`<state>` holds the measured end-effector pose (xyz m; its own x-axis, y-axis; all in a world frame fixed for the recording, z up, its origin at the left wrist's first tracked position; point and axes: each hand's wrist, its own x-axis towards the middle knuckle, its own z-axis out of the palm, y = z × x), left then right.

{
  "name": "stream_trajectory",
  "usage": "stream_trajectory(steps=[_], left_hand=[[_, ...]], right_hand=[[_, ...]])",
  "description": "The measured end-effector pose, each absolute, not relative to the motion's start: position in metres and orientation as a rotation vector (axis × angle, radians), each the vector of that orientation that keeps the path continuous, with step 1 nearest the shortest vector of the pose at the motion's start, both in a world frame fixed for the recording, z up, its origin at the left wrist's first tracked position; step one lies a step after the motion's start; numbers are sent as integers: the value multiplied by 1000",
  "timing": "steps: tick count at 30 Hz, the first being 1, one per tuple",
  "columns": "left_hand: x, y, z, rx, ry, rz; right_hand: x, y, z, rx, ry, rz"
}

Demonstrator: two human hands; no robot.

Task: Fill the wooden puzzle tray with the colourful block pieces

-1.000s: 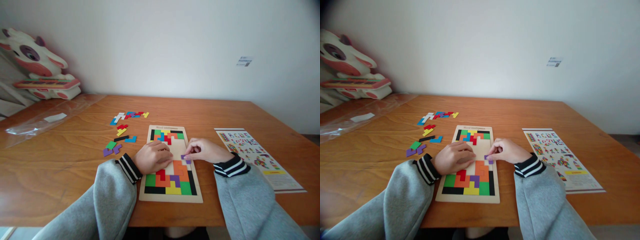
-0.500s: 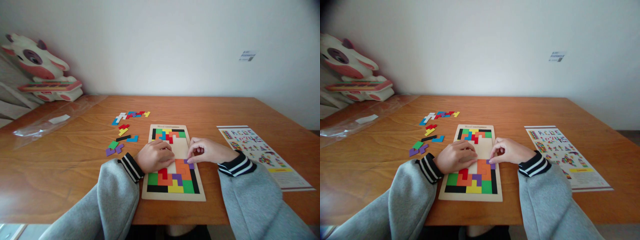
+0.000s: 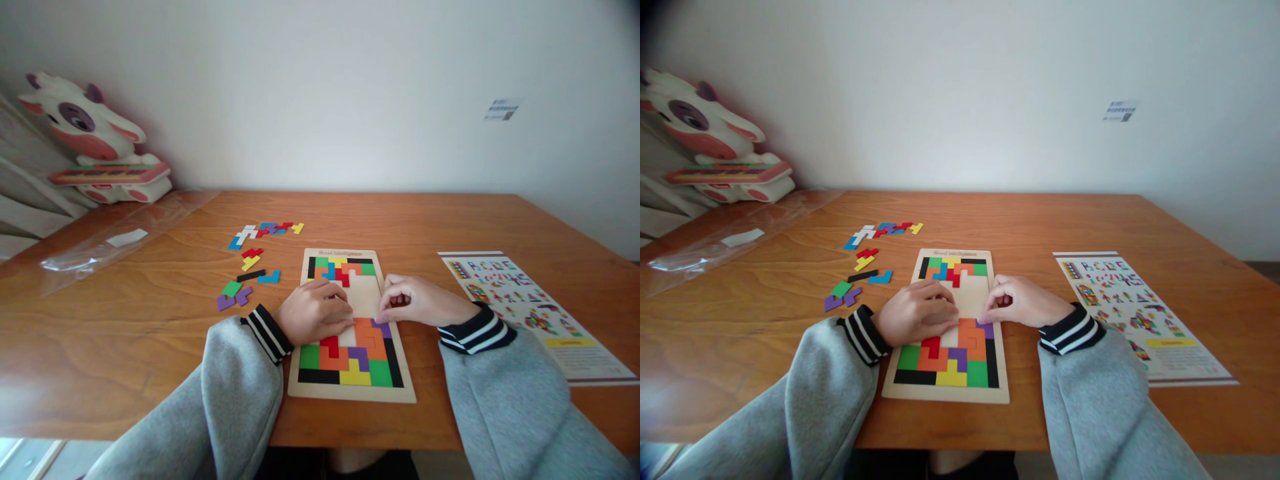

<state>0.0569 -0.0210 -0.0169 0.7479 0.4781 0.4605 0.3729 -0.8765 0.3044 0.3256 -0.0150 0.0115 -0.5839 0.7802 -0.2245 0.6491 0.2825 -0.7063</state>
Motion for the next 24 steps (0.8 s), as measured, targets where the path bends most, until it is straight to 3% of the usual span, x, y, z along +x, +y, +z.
stream_trajectory(steps=[17,24], left_hand=[[57,-24,-12,2776,797,821],[43,-12,-14,2720,1449,868]], right_hand=[[315,-12,-7,-1363,-2263,591],[317,-12,-10,-1316,-2198,498]])
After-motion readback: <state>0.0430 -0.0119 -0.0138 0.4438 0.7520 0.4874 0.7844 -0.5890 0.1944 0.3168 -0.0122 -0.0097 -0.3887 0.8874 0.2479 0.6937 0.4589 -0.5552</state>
